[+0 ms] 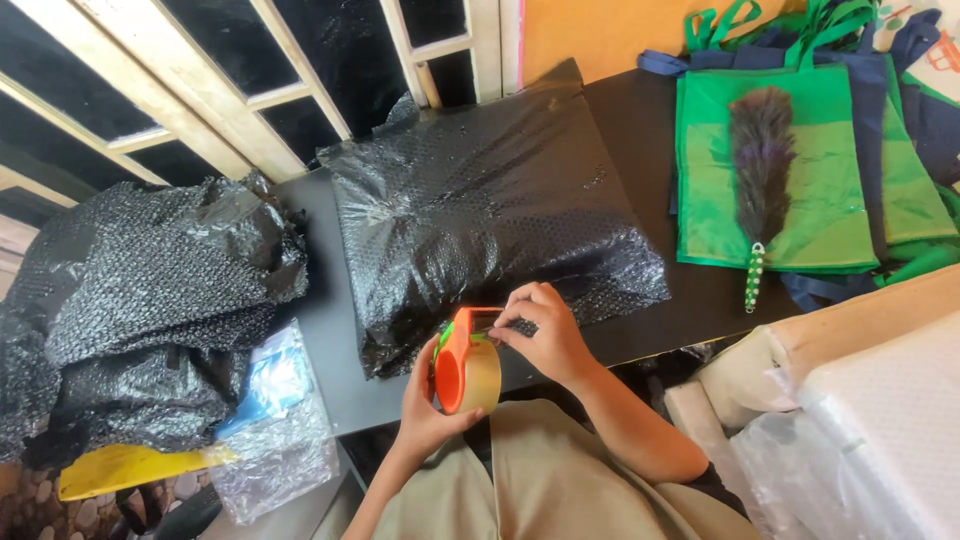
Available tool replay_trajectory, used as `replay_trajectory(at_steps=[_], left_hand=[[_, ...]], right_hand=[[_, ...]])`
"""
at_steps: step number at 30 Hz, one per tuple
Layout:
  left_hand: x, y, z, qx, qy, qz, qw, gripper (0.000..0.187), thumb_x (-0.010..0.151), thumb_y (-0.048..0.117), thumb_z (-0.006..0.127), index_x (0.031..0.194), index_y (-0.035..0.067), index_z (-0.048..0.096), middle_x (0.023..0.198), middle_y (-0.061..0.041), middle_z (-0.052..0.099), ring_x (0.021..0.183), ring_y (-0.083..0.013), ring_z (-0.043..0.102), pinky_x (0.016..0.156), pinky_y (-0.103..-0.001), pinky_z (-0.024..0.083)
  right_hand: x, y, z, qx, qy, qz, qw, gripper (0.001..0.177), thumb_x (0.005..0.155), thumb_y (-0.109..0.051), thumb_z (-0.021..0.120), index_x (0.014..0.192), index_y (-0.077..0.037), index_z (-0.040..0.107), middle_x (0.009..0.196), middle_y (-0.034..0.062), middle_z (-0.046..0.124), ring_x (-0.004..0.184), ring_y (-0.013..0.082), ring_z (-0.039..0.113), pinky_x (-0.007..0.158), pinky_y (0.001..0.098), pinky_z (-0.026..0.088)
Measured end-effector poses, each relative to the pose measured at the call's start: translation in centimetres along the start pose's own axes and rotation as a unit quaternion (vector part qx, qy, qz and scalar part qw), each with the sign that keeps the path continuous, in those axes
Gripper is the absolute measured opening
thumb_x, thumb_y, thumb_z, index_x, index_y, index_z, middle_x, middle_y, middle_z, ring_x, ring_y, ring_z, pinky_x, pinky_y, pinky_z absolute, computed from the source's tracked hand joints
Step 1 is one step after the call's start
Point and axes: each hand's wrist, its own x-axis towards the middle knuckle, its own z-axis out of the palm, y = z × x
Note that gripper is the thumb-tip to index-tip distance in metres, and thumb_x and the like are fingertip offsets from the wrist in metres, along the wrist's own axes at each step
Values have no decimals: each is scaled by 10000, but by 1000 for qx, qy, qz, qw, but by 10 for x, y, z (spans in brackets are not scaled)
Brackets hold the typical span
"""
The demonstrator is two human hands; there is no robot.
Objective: Wrapping a black package in black bubble wrap and securing it with tape.
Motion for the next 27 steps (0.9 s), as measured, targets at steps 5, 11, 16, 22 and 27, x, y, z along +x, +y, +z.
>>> replay_trajectory(at_steps=[5, 11, 16, 22, 27], left_hand=[[1, -16, 29, 55, 37, 127, 990, 779, 763, 475, 801, 1381, 141, 465, 1546, -119, 312, 1397, -274, 425, 1112, -426, 401], [0, -38, 49, 121, 18, 193, 974, 285, 982, 310, 646, 985, 25, 629, 1195, -88, 593, 1137, -271, 554, 978, -399, 418], [-5, -86, 45, 106, 2, -13, 994, 460, 996, 336, 645, 763, 147, 296, 713, 46, 321, 677, -124, 318, 622, -310, 283], [-7, -52, 28, 66, -68, -92, 991, 333, 976, 438, 580, 1029, 118, 656, 861, 43, 604, 796, -101, 511, 731, -270, 406], [-5, -9, 17, 111, -155, -105, 976, 342, 832, 439, 769, 882, 124, 645, 717, 62, 547, 675, -84, 476, 628, -255, 369]], right_hand=[[-12, 26, 8, -51, 39, -68, 996, 121, 850, -26, 799, 830, -48, 681, 887, 80, 708, 839, 232, 656, 790, 343, 541], [-39, 74, 39, -174, -12, 5, 985, 131, 961, -88, 654, 864, -65, 568, 829, 82, 687, 761, 285, 640, 643, 411, 506], [-29, 45, 29, -60, -82, 96, 990, 209, 1001, -183, 570, 838, -77, 491, 987, 117, 796, 910, 301, 770, 645, 411, 565], [-9, 28, 4, 42, -124, 264, 956, 196, 850, -218, 815, 748, -142, 666, 736, -35, 731, 664, 110, 655, 651, 281, 497], [-2, 10, -9, 90, -153, 339, 924, 180, 887, -158, 764, 757, -121, 644, 726, 12, 798, 702, 105, 750, 747, 265, 560]])
